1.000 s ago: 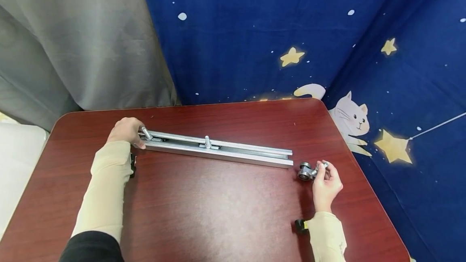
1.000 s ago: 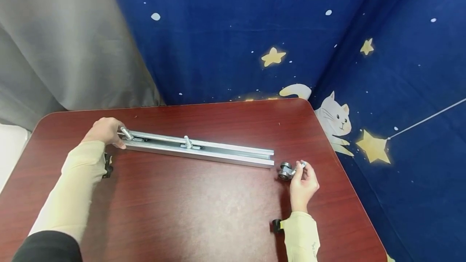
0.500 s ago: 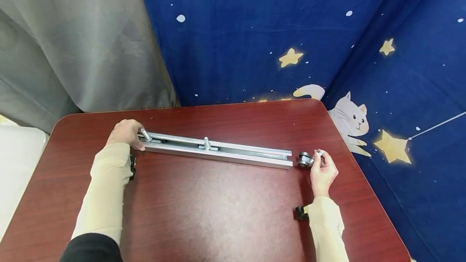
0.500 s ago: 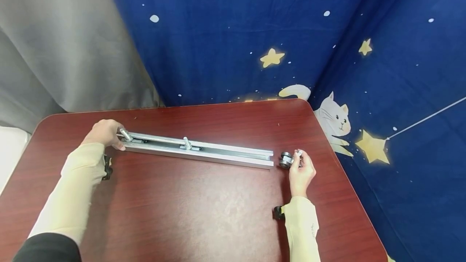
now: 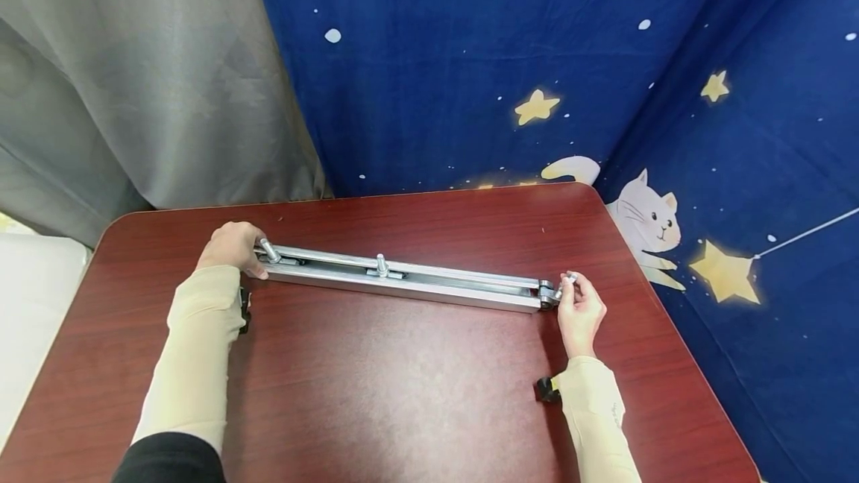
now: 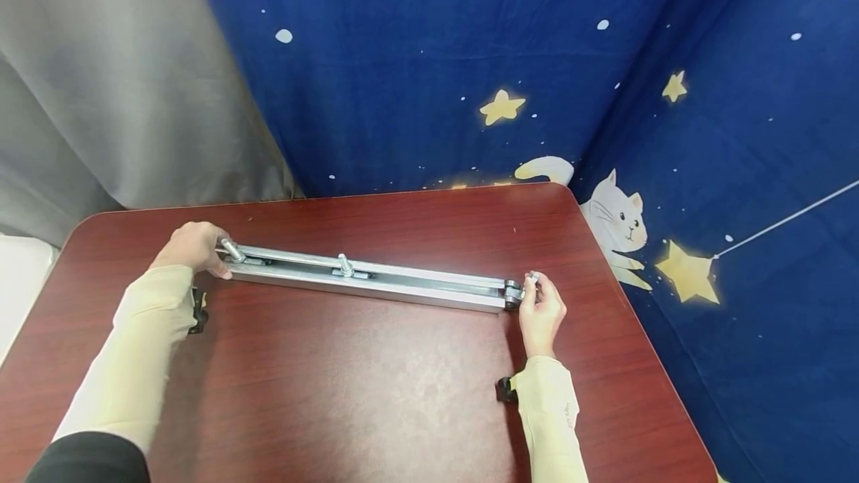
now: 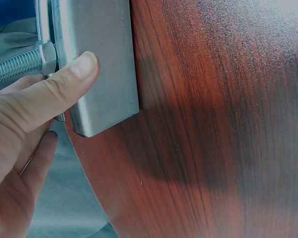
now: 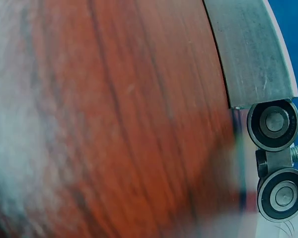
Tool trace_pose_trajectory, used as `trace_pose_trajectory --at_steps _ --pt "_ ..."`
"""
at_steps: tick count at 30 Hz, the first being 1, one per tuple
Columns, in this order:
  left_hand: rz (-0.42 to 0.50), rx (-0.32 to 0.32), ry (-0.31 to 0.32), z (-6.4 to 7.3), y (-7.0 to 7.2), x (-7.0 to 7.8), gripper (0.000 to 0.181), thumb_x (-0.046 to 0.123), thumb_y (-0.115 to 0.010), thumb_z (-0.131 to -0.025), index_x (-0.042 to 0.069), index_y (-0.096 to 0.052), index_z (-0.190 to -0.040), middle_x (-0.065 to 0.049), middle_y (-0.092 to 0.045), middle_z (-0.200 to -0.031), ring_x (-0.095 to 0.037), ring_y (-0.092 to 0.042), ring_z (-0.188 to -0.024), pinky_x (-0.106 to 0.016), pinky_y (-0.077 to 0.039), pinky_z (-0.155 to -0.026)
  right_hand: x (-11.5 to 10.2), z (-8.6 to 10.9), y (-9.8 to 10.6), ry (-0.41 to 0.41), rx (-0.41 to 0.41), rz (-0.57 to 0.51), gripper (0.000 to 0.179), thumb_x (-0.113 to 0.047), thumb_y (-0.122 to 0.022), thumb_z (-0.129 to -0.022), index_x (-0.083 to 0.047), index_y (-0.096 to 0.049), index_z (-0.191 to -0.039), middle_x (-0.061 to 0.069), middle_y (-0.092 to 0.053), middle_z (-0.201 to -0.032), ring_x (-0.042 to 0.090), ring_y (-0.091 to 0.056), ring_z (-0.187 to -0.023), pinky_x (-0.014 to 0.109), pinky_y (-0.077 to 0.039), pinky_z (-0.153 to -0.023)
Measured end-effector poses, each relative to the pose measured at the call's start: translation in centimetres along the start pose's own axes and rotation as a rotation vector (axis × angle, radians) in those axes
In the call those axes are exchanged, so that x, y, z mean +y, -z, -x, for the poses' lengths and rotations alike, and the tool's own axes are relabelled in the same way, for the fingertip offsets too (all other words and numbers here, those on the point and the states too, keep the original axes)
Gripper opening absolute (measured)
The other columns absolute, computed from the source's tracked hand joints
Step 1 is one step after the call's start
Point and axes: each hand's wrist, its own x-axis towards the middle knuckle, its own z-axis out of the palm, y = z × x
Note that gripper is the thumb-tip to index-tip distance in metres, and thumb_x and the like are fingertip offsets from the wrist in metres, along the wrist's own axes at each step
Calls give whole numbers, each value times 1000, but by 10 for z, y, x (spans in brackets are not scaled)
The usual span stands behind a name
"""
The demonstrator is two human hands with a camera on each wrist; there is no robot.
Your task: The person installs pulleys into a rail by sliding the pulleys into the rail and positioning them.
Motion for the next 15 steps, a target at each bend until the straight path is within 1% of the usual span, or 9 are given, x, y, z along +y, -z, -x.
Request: trace_pose_trajectory --at_steps 3,7,11,15 --pt "-2 6 -4 -1 0 -1 50 15 -89 -44 0 -69 -87 -11 -64 -76 -27 -52 -71 -44 -44 -62 -1 0 0 -3 -8 -1 12 9 -56 -82 18 -60 -89 30 -64 -84 -14 -54 -68 3 -42 -62" --pt "-4 10 -21 -1 0 -2 49 16 -89 -43 1 -69 -85 -8 -63 -73 -27 -51 -70 -45 -43 -63 2 1 1 1 -24 -7 12 10 -56 -82 18 -60 -90 31 -63 -82 -10 -56 -68 3 -42 -63" --pt "-2 4 -32 -1 0 -2 49 18 -88 -43 2 -69 -85 -7 -63 -72 -27 -52 -70 -46 -43 -64 19 2 -1 6 -42 -15 12 8 -57 -82 16 -61 -90 29 -64 -81 -9 -57 -66 3 -41 -61" --pt "-1 1 -27 -1 0 -2 51 17 -88 -43 0 -69 -87 -11 -65 -76 -28 -53 -72 -47 -43 -66 33 3 -2 5 -54 -5 12 5 -58 -83 13 -62 -91 27 -65 -81 -6 -58 -65 2 -40 -59"
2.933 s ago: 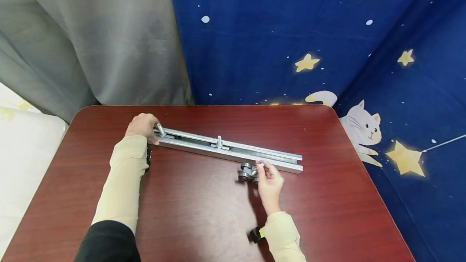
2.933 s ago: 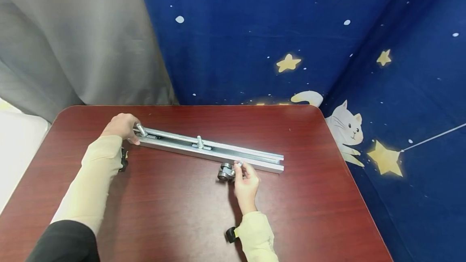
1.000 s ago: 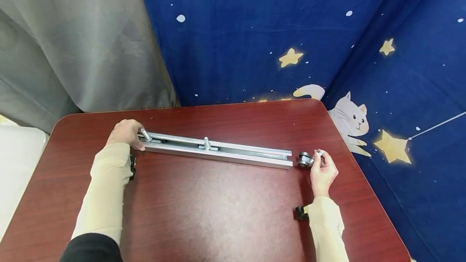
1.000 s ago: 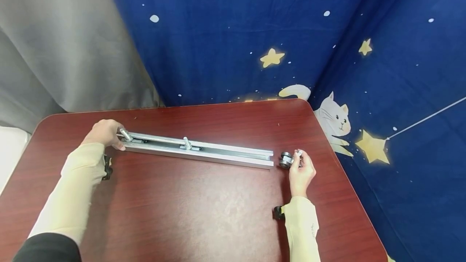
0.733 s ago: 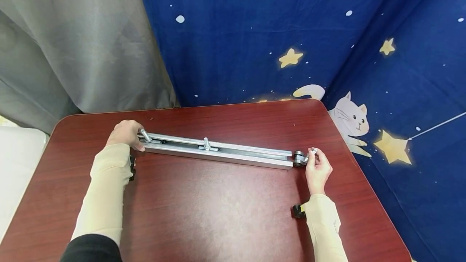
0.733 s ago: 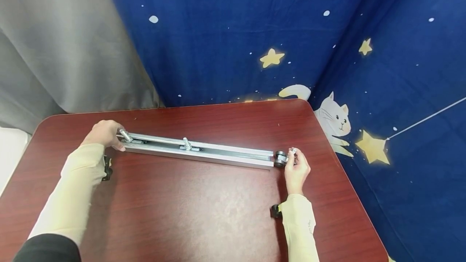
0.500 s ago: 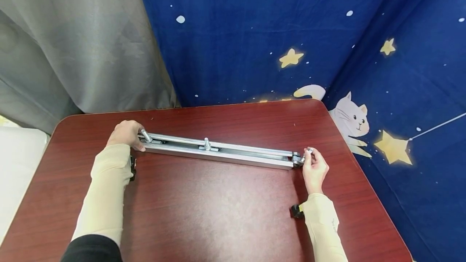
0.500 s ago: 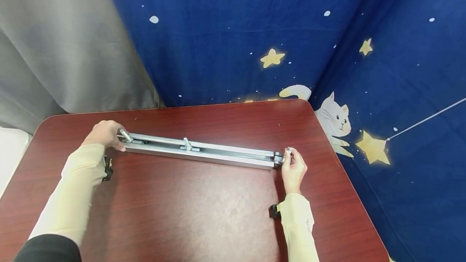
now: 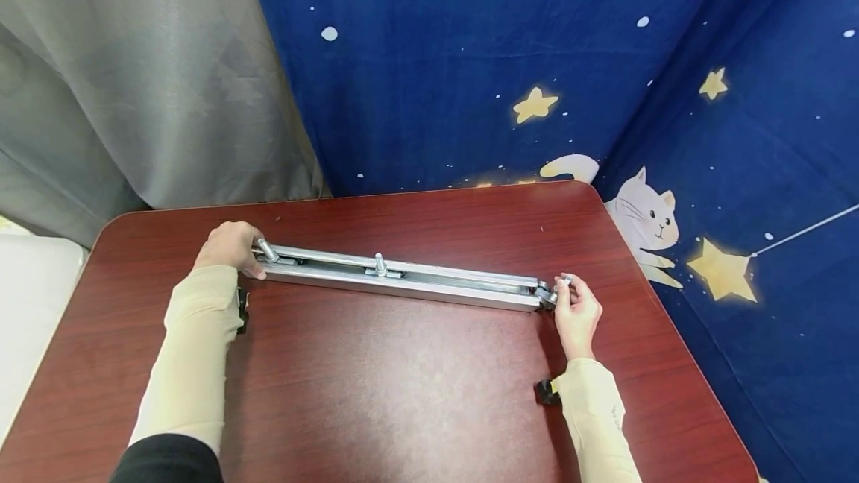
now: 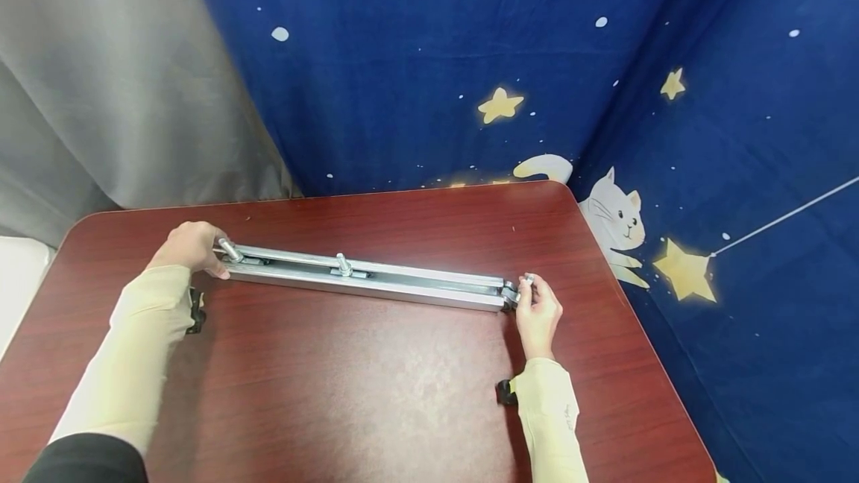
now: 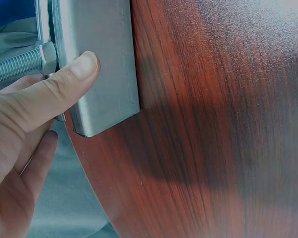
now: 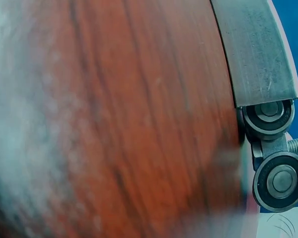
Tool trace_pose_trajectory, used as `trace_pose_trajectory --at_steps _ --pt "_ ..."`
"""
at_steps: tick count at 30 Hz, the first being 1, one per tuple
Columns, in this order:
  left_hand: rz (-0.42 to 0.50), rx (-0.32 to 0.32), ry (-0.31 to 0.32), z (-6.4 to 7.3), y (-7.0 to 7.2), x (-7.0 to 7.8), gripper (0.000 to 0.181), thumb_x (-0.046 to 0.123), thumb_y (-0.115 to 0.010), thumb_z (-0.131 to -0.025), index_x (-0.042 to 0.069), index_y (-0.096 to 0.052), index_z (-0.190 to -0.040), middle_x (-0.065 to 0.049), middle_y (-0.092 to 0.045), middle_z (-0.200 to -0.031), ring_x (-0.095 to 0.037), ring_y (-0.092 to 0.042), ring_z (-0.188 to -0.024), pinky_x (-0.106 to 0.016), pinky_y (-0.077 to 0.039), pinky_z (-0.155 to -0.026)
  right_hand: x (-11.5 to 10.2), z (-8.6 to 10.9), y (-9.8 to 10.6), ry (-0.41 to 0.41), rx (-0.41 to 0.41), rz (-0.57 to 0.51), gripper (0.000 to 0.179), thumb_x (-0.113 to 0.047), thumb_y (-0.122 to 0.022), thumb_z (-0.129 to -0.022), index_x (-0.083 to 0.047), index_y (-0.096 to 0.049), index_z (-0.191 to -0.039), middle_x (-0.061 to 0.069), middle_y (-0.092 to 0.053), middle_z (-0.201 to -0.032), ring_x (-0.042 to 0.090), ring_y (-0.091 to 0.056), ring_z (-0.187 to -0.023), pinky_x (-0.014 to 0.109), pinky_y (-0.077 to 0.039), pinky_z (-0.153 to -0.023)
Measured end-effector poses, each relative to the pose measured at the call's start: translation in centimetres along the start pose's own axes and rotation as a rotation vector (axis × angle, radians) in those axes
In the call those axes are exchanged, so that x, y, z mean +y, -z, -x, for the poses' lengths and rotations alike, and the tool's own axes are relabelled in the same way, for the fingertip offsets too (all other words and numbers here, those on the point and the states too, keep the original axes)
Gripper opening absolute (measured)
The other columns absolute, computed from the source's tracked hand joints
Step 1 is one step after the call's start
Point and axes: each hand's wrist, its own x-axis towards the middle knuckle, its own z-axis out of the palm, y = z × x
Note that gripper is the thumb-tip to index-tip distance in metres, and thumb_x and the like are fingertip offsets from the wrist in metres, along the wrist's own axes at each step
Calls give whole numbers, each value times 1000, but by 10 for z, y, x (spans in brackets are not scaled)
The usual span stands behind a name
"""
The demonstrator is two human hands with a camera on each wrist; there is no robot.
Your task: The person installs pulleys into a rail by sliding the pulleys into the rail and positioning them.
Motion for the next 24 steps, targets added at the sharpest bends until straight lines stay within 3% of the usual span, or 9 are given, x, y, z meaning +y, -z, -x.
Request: trace_pose_trajectory --at_steps 9,17,19,24 --pt "2 3 15 0 -1 -1 53 16 -89 -43 -1 -68 -89 -15 -66 -82 -28 -52 -73 -46 -44 -66 1 0 1 0 -50 -5 12 4 -56 -84 11 -62 -92 25 -65 -80 7 -63 -64 3 -41 -59" --pt "8 -3 34 -1 -3 -2 53 16 -89 -44 -1 -68 -90 -16 -66 -85 -29 -52 -74 -46 -44 -66 -35 -3 0 -19 -138 -27 14 9 -53 -85 17 -59 -94 29 -64 -83 22 -64 -67 4 -42 -59" --pt "8 -3 36 -1 -3 -2 53 16 -89 -44 -1 -68 -90 -15 -66 -82 -29 -52 -73 -45 -44 -65 -38 -3 -1 -24 -153 -30 15 9 -53 -85 17 -59 -95 30 -64 -84 28 -64 -68 5 -43 -60" --pt "5 -3 35 -1 -1 -1 53 17 -89 -44 -1 -68 -90 -14 -65 -82 -28 -51 -72 -44 -45 -63 -40 -3 -5 -23 -165 -76 15 9 -53 -84 19 -58 -94 31 -63 -83 26 -65 -71 5 -44 -63"
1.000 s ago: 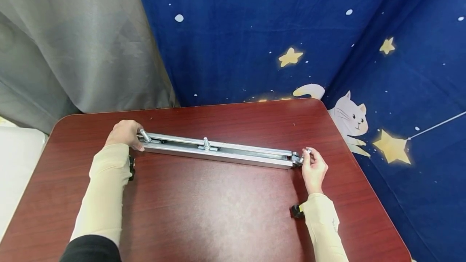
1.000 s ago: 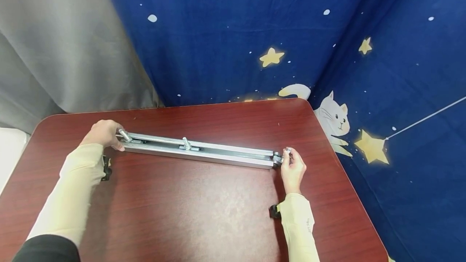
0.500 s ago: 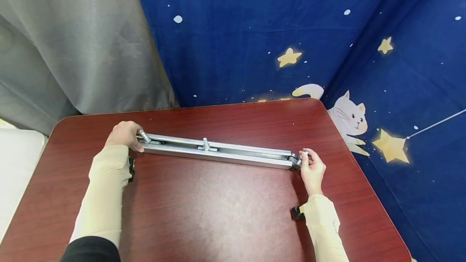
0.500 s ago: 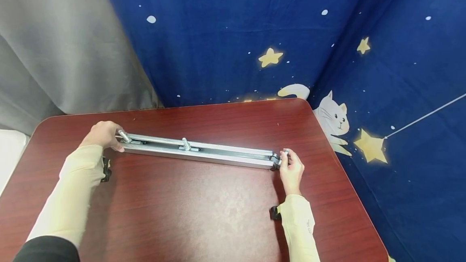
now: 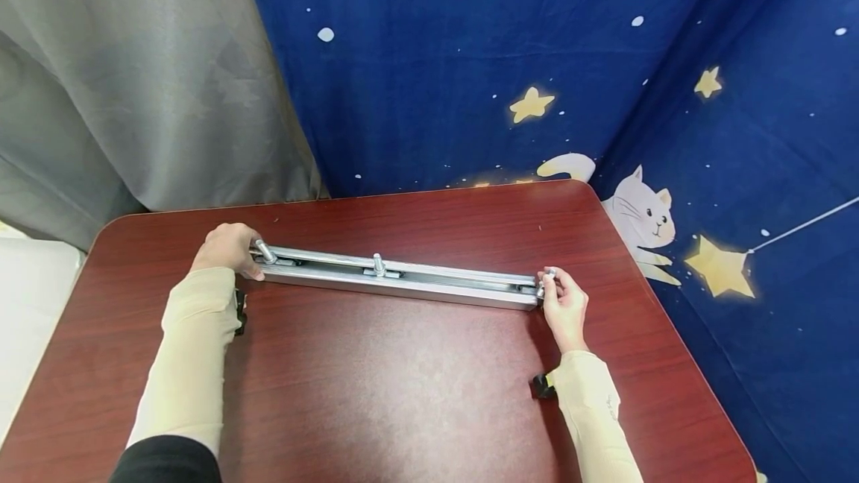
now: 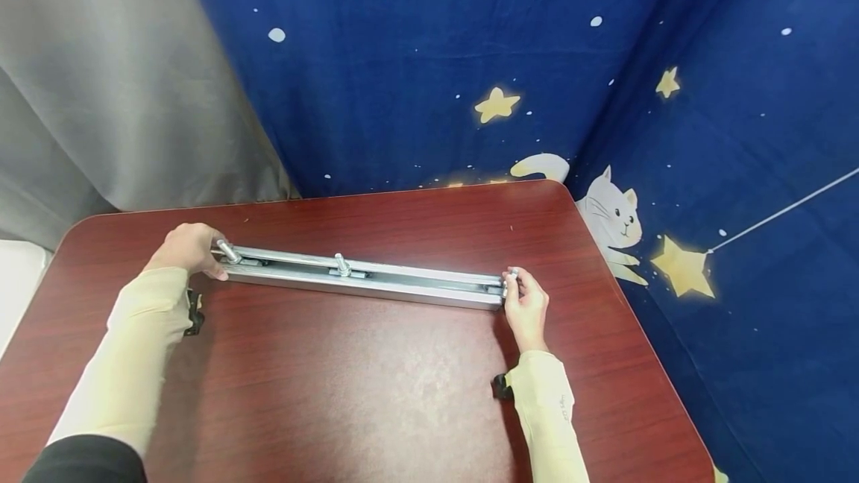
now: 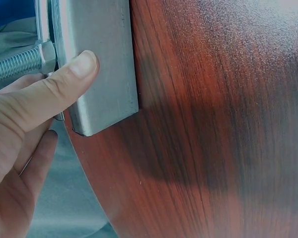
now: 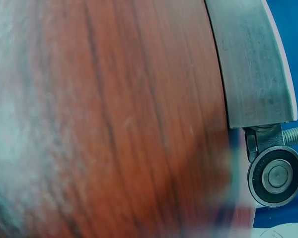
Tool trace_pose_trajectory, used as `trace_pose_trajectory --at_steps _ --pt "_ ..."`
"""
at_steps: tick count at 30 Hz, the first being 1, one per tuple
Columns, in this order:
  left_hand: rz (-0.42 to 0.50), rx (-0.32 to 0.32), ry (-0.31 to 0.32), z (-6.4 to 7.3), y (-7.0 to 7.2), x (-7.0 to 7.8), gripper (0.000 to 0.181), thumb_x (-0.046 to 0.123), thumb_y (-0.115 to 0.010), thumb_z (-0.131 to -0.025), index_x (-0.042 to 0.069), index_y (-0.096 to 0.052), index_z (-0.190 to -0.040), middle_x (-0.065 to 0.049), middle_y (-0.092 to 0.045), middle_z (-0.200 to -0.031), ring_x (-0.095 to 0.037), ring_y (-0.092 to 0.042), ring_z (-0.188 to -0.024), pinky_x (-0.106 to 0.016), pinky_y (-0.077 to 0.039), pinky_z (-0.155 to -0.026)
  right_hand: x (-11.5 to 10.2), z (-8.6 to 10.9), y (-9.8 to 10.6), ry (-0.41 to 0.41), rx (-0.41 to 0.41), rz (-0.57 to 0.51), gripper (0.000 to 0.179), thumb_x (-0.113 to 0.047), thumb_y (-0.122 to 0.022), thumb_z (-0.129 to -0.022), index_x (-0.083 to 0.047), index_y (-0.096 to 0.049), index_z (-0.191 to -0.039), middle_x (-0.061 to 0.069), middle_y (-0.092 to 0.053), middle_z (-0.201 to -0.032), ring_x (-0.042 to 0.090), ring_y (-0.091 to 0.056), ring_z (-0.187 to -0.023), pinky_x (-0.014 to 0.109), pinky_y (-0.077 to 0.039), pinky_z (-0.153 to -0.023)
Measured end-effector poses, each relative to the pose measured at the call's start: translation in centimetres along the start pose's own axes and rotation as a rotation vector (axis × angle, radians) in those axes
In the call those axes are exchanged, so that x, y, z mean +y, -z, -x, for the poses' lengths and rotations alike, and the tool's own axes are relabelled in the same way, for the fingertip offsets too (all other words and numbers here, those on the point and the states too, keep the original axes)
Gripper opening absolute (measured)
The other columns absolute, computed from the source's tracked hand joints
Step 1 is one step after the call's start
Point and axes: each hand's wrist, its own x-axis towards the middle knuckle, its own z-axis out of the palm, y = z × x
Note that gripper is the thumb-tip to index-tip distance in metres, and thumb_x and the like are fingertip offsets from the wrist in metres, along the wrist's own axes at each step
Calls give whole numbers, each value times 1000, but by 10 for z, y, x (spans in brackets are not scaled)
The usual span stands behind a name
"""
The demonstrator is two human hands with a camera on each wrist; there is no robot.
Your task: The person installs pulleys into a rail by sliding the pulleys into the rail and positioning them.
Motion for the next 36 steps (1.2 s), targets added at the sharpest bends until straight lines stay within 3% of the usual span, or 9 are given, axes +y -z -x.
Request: trace_pose_trajectory --at_steps 3,10,15,21,26,30,36 --pt "-2 3 -8 1 0 0 53 17 -89 -44 -1 -68 -89 -17 -66 -85 -28 -52 -74 -46 -45 -65 1 0 -3 19 -23 -30 15 10 -53 -84 20 -58 -94 31 -63 -84 31 -65 -73 6 -45 -67" --pt "-3 -1 -29 -2 0 1 50 18 -89 -44 1 -69 -86 -16 -66 -85 -29 -54 -75 -48 -43 -68 -1 0 -13 17 -80 -74 14 12 -53 -83 19 -58 -94 32 -63 -85 17 -64 -78 8 -45 -72" --pt "-7 -3 -37 -4 -1 2 51 19 -89 -43 1 -69 -87 -15 -66 -84 -29 -53 -75 -48 -43 -68 -6 1 -16 21 -111 -72 13 13 -54 -82 20 -57 -93 32 -63 -85 36 -63 -80 8 -45 -73" --pt "-1 -12 -36 -6 -1 5 51 18 -89 -44 1 -69 -88 -13 -65 -82 -28 -52 -73 -45 -43 -66 -10 5 -16 10 -107 -68 13 13 -54 -81 20 -58 -92 32 -63 -85 36 -63 -79 8 -45 -72" --pt "-5 -17 -40 -7 -2 8 52 18 -89 -44 0 -68 -89 -16 -65 -84 -29 -52 -74 -47 -43 -67 -10 7 -16 23 -117 -94 13 15 -53 -81 21 -57 -92 33 -62 -86 44 -61 -79 10 -46 -73" --pt "-3 -19 -49 -6 -5 4 53 18 -88 -47 -1 -67 -92 -22 -64 -94 -34 -56 -81 -51 -43 -73 -8 6 -15 -23 -154 -110 15 14 -54 -81 20 -57 -94 33 -62 -89 43 -61 -82 10 -47 -72" --pt "36 -5 -62 1 -14 -10 61 18 -84 -54 -9 -61 -105 -29 -59 -104 -43 -53 -92 -56 -41 -79 -6 2 -4 -154 -259 -126 26 6 -54 -85 15 -55 -110 30 -59 -106 25 -61 -97 9 -44 -79"
